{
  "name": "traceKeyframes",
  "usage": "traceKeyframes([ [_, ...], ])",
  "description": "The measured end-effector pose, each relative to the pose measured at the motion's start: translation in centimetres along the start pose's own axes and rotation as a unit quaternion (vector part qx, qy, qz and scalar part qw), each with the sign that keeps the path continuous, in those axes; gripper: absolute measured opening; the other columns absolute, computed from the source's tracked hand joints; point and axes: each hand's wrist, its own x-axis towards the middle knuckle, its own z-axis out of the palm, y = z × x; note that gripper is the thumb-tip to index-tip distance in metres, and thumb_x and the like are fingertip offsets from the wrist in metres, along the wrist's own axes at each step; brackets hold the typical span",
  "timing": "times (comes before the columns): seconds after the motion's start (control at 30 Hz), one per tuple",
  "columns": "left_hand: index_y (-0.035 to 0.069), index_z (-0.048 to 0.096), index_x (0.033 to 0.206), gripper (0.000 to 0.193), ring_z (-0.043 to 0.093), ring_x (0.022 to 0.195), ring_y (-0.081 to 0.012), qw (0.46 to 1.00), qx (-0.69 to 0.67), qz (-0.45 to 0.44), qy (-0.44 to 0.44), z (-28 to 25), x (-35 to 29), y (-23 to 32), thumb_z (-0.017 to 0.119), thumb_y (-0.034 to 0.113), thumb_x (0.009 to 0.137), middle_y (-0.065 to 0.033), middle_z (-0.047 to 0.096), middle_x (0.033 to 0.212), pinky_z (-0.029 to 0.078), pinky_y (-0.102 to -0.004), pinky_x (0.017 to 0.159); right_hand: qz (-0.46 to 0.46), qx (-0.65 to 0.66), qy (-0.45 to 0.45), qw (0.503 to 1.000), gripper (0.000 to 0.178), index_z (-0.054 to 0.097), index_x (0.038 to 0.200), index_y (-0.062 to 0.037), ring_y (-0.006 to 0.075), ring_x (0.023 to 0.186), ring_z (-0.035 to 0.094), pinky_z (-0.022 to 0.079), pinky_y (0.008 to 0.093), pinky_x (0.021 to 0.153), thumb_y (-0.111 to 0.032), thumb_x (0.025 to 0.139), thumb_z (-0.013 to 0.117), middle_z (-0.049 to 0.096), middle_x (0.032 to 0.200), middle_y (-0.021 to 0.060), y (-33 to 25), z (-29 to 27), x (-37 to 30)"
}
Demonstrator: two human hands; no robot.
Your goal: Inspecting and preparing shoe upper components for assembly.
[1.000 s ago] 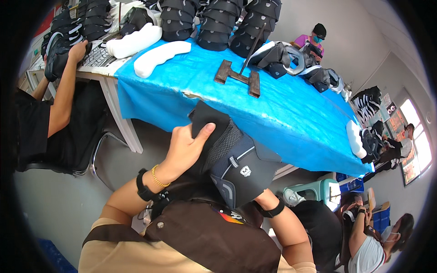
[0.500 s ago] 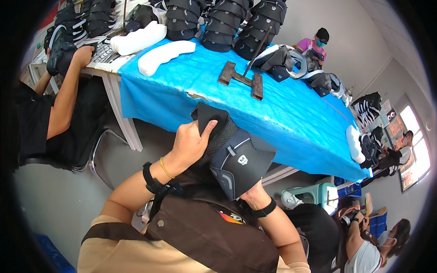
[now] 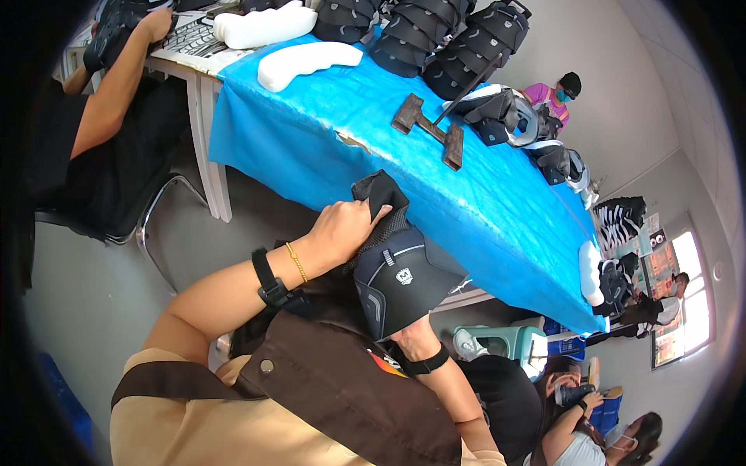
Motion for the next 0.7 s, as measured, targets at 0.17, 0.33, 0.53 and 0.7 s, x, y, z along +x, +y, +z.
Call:
traceKeyframes([
  [0.17,-0.004,0.058,0.063,0.054,0.060,0.059,-0.0400,0.998,-0.036,-0.042,-0.040,-0.1,0.0,-0.3,0.046,0.038,0.095,-0.0244,0.057,0.059,0.051,-0.0449,0.052,0.003,-0.021,0.005,1.000,0.055,0.043,0.132,-0.0069,0.0285,0.116,0.052,0.043,0.0417,0.099,-0.046,0.096,0.032,0.051,0.130,0.0129,0.1,0.1,-0.4],
  [0.33,-0.007,0.062,0.073,0.055,0.065,0.064,-0.0331,0.980,-0.118,-0.066,-0.149,-2.0,0.6,-1.6,0.048,0.042,0.093,-0.0212,0.062,0.063,0.052,-0.0388,0.061,0.017,-0.023,-0.019,0.999,0.056,0.036,0.138,-0.0072,0.0284,0.121,0.048,0.041,0.0419,0.101,-0.046,0.097,0.032,0.046,0.135,0.0133,-0.6,-0.2,-0.9],
  [0.53,-0.004,0.054,0.120,0.054,0.057,0.102,-0.0127,0.767,-0.525,-0.142,-0.342,-8.0,0.0,-4.5,0.060,0.040,0.089,-0.0098,0.060,0.114,0.047,-0.0271,0.085,-0.027,-0.257,0.021,0.966,0.053,0.036,0.137,-0.0077,0.0285,0.121,0.048,0.040,0.0436,0.101,-0.043,0.097,0.035,0.046,0.134,0.0120,-1.3,-0.4,-1.6],
  [0.7,0.000,0.047,0.130,0.056,0.054,0.114,-0.0189,0.596,-0.695,-0.250,-0.316,-8.0,-0.8,-6.0,0.048,0.043,0.094,-0.0109,0.054,0.127,0.044,-0.0326,0.096,0.014,-0.121,-0.072,0.990,0.053,0.031,0.139,-0.0040,0.0266,0.121,0.048,0.042,0.0421,0.100,-0.037,0.098,0.035,0.043,0.136,0.0139,-1.3,-0.6,-1.8],
])
